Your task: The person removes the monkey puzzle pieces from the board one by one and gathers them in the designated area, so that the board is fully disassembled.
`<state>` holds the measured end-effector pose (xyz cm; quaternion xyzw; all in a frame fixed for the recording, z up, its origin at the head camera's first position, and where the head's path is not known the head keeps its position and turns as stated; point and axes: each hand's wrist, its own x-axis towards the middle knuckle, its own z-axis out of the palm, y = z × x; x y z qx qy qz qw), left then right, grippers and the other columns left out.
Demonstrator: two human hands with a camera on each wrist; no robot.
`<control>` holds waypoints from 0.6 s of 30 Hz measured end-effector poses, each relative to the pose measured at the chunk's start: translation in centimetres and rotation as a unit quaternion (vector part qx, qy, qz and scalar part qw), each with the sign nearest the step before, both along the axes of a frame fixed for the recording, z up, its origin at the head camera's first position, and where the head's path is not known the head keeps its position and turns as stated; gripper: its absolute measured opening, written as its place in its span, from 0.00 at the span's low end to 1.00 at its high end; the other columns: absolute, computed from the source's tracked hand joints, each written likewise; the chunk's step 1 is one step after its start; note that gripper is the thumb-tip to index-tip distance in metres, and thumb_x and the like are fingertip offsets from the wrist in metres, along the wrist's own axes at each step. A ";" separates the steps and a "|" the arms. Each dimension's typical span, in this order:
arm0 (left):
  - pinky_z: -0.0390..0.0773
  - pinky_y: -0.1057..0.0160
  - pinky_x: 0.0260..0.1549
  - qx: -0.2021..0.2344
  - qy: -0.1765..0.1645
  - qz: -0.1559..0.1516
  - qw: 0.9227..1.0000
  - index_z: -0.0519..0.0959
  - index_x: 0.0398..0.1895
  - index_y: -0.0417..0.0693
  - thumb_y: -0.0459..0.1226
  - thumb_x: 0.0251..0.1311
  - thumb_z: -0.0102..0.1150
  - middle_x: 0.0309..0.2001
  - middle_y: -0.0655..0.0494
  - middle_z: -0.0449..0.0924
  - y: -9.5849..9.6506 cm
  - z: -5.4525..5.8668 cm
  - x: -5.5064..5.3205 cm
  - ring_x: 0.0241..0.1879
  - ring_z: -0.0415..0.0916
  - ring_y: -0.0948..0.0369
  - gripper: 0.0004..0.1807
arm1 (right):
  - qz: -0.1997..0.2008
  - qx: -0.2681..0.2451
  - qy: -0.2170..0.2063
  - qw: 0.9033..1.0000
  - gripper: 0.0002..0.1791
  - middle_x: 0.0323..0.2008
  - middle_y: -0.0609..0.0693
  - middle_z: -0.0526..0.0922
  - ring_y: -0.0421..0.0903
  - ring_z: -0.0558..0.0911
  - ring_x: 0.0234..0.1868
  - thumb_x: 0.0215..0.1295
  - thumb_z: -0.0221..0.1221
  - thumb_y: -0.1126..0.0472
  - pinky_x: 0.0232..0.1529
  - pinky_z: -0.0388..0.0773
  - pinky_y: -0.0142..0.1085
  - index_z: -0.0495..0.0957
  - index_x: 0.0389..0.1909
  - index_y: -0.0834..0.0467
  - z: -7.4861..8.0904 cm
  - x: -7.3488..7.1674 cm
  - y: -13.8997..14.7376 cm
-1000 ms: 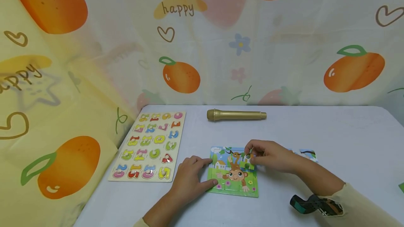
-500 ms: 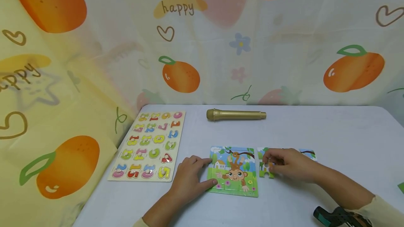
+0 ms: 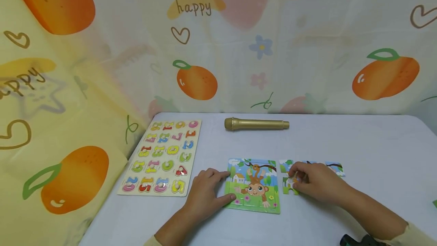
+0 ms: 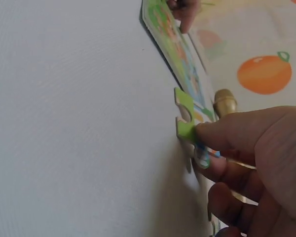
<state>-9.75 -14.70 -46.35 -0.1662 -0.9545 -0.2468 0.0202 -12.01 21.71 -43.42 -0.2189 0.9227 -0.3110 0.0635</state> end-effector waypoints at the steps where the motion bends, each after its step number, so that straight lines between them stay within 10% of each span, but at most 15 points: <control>1: 0.73 0.51 0.53 0.000 0.000 0.001 1.000 0.83 0.66 0.57 0.58 0.55 0.80 0.49 0.63 0.78 0.0 0.0 0.0 0.50 0.71 0.60 0.36 | -0.010 0.004 -0.001 1.000 0.11 0.29 0.34 0.78 0.32 0.73 0.27 0.61 0.74 0.60 0.31 0.72 0.33 0.83 0.40 0.46 0.1 0.1 0.0; 18: 0.71 0.51 0.53 -0.006 -0.006 0.001 1.000 0.82 0.69 0.55 0.56 0.57 0.78 0.49 0.62 0.77 0.3 0.6 0.4 0.50 0.70 0.59 0.36 | -0.040 -0.028 0.011 0.999 0.08 0.32 0.34 0.80 0.34 0.73 0.29 0.64 0.75 0.53 0.32 0.73 0.32 0.87 0.40 0.45 -0.5 0.5 0.6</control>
